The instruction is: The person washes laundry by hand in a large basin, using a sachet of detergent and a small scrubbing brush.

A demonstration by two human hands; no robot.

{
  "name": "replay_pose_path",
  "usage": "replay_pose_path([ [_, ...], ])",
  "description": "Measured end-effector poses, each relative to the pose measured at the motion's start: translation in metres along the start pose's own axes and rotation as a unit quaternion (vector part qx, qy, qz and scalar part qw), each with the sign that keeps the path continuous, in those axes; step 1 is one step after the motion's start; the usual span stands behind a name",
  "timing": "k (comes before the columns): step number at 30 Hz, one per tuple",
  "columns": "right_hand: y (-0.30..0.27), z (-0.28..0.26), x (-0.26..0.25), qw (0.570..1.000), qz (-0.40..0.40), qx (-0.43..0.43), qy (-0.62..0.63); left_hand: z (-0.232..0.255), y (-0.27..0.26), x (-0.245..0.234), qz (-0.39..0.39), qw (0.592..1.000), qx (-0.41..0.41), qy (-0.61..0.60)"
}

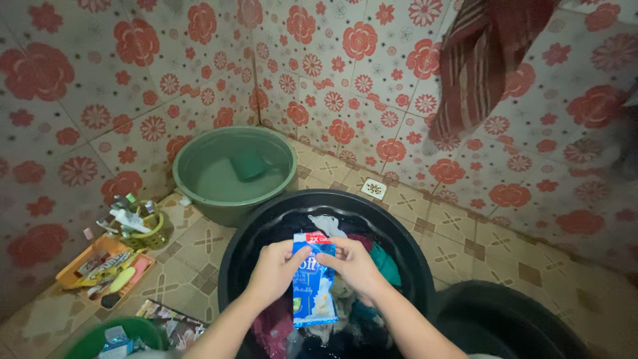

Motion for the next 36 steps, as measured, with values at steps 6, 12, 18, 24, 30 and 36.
replay_pose_path([
  [6,0.009,-0.004,0.006,0.998,0.03,0.037,0.038,-0.012,0.018,0.004,-0.043,0.999,-0.01,-0.029],
  [12,0.024,0.001,0.003,0.999,-0.006,0.025,0.036,-0.009,0.026,-0.004,-0.018,0.993,0.027,0.116],
  [18,0.026,0.001,0.011,0.998,0.012,0.039,0.058,0.001,0.024,-0.008,-0.021,0.995,0.063,0.081],
  [24,0.028,0.001,0.015,0.998,0.008,0.037,0.055,0.008,0.022,-0.011,-0.037,0.994,0.061,0.085],
  [30,0.027,0.002,0.014,0.998,0.009,0.048,0.042,0.005,0.022,-0.01,-0.059,0.994,0.06,0.073],
  [36,0.027,0.003,0.013,0.997,0.031,0.06,0.047,-0.01,0.024,-0.005,-0.056,0.998,0.012,0.037],
])
Point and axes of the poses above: each hand's wrist, its own y-axis towards the middle knuckle, its own x-axis out of the palm, z = x × y, the point moved 1 cm from there along y, towards the middle knuckle, and after that the axes turned 10 degrees about z, right-handed, at the moved point
